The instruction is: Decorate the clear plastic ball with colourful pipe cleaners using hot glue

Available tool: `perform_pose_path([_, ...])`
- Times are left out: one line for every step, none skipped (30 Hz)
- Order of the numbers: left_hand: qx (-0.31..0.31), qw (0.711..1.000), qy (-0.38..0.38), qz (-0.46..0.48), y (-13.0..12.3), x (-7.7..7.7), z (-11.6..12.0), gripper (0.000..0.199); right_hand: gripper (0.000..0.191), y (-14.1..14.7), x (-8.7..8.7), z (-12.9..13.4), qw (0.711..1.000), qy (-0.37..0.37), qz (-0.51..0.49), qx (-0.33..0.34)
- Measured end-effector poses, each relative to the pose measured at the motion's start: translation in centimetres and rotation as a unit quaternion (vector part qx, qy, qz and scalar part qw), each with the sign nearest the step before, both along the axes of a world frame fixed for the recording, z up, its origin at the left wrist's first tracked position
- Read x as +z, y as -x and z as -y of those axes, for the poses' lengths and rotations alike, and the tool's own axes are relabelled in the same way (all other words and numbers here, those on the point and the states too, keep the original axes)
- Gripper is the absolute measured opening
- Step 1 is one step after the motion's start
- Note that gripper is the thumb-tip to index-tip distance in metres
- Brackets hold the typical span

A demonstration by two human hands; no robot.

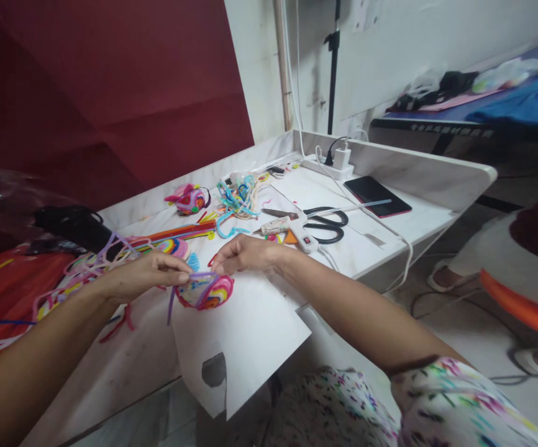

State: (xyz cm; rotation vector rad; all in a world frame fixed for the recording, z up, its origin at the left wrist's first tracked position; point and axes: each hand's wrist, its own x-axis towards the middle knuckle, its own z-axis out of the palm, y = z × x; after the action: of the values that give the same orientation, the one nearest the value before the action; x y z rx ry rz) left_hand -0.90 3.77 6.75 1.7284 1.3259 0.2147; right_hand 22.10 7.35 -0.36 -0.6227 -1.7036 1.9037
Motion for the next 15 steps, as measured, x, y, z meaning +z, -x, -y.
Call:
perform_pose_path([0.001,1.000,0.000,0.001,0.0,0.0,0.0,0.019,0.017,0.0,0.0,-0.1,1.000,-0.004,0.000,0.002])
perform_pose_path([0.001,1.000,0.000,0.003,0.0,0.0,0.0,0.019,0.017,-0.1,0.0,-0.1,1.000,-0.010,0.000,0.002])
perform_pose_path([0.002,1.000,0.001,0.003,0.0,0.0,0.0,0.018,0.017,-0.2,0.0,-0.1,1.000,-0.018,0.000,0.001])
perform_pose_path([0.002,1.000,-0.001,0.003,0.0,0.0,0.0,0.018,0.018,-0.3,0.1,-0.1,1.000,-0.029,0.001,-0.001])
perform_pose_path([0.003,1.000,-0.003,0.002,0.1,0.0,0.0,0.018,0.018,-0.5,0.2,-0.1,0.999,-0.041,0.001,-0.006])
perform_pose_path([0.003,1.000,-0.008,0.000,0.1,0.0,0.0,0.019,0.018,-0.8,0.4,0.0,0.998,-0.054,0.001,-0.018])
perform_pose_path([0.005,1.000,-0.014,-0.002,0.2,0.1,0.0,0.020,0.019,-1.2,0.5,0.0,0.997,-0.069,0.002,-0.037])
perform_pose_path([0.008,1.000,-0.022,-0.005,0.2,0.1,0.0,0.022,0.020,-1.6,0.7,0.1,0.994,-0.085,0.005,-0.064])
perform_pose_path([0.012,1.000,-0.028,-0.007,0.3,0.2,0.0,0.023,0.022,-2.2,0.8,0.2,0.990,-0.100,0.011,-0.098])
perform_pose_path([0.016,0.999,-0.035,-0.008,0.3,0.3,0.0,0.024,0.023,-2.8,0.8,0.3,0.984,-0.114,0.018,-0.136])
perform_pose_path([0.020,0.999,-0.041,-0.009,0.3,0.3,0.0,0.025,0.023,-3.4,0.8,0.4,0.976,-0.126,0.025,-0.174])
perform_pose_path([0.024,0.999,-0.046,-0.010,0.3,0.4,0.0,0.025,0.024,-3.9,0.8,0.5,0.969,-0.135,0.030,-0.206])
perform_pose_path([0.026,0.998,-0.050,-0.011,0.3,0.4,0.0,0.025,0.024,-4.3,0.6,0.6,0.962,-0.142,0.033,-0.230])
perform_pose_path([0.027,0.998,-0.056,-0.011,0.3,0.4,0.0,0.024,0.024,-4.5,0.5,0.8,0.957,-0.150,0.034,-0.244])
perform_pose_path([0.026,0.998,-0.063,-0.010,0.2,0.4,0.0,0.024,0.023,-4.5,0.4,1.0,0.954,-0.163,0.035,-0.251])
